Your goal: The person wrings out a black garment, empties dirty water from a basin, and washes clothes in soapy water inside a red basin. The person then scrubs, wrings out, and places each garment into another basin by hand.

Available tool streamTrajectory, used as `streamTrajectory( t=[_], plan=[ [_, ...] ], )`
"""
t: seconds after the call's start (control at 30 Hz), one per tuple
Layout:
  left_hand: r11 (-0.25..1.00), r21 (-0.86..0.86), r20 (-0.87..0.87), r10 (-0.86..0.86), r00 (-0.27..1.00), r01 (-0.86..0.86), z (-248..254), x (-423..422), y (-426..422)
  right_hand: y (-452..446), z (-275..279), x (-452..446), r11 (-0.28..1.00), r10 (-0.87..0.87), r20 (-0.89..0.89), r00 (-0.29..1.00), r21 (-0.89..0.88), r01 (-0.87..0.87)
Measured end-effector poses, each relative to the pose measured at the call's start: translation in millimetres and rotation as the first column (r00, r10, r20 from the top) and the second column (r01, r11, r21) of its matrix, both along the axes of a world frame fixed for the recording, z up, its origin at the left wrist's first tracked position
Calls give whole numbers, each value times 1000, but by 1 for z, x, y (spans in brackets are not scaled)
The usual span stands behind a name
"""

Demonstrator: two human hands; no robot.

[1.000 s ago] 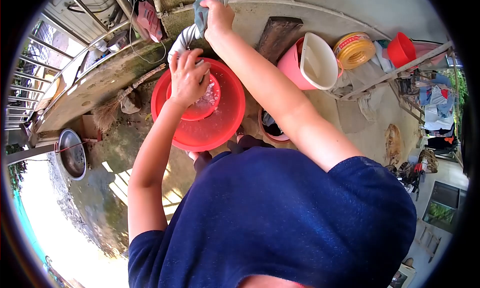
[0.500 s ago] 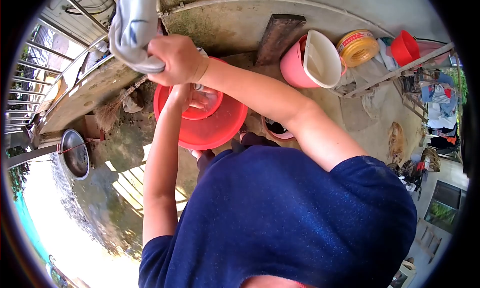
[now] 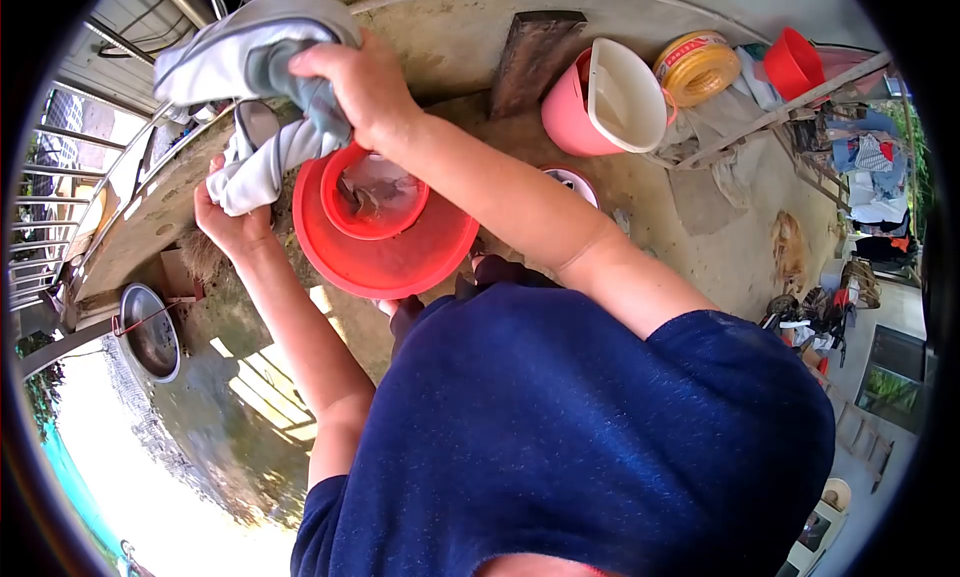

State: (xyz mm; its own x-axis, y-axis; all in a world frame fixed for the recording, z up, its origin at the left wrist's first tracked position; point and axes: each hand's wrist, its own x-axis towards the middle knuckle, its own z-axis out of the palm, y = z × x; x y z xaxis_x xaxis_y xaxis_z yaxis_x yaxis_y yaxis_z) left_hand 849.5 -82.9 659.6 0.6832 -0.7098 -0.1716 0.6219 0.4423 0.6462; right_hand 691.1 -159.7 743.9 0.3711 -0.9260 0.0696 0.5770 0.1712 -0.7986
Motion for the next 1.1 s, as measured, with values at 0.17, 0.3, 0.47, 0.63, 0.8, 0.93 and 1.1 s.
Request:
streamTrajectory(
  t=[0.17, 0.3, 0.47, 0.63, 0.8, 0.93, 1.1],
  plan=[
    [999, 27, 474, -36, 880, 27, 119, -42, 4, -28, -19, 7, 996, 61, -227, 972, 73, -45],
    [980, -120, 979, 91, 181, 157, 135, -88, 13, -45, -7, 11, 981, 165, -340, 926, 151, -120],
    [870, 129, 775, 210, -596, 476, 86, -128, -4, -53, -11, 23, 989, 138, -499, 856, 33, -141],
    [699, 611, 452, 79, -889, 373, 33, -121, -24, -47, -48, 32, 998, 66, -475, 878, 34, -56],
    [870, 286, 835, -20, -550, 402, 53, -90, -17, -70, -51, 16, 962, -193, -291, 937, 132, 239],
    [923, 85, 994, -104, 30, 374, 54, -60, -15, -45, -46, 6, 934, -354, -329, 876, -182, 309],
    [850, 278, 255, -515, 818, 448, 26, -70, -24, -23, -45, 16, 647, -593, -384, 708, -751, 134]
  ],
)
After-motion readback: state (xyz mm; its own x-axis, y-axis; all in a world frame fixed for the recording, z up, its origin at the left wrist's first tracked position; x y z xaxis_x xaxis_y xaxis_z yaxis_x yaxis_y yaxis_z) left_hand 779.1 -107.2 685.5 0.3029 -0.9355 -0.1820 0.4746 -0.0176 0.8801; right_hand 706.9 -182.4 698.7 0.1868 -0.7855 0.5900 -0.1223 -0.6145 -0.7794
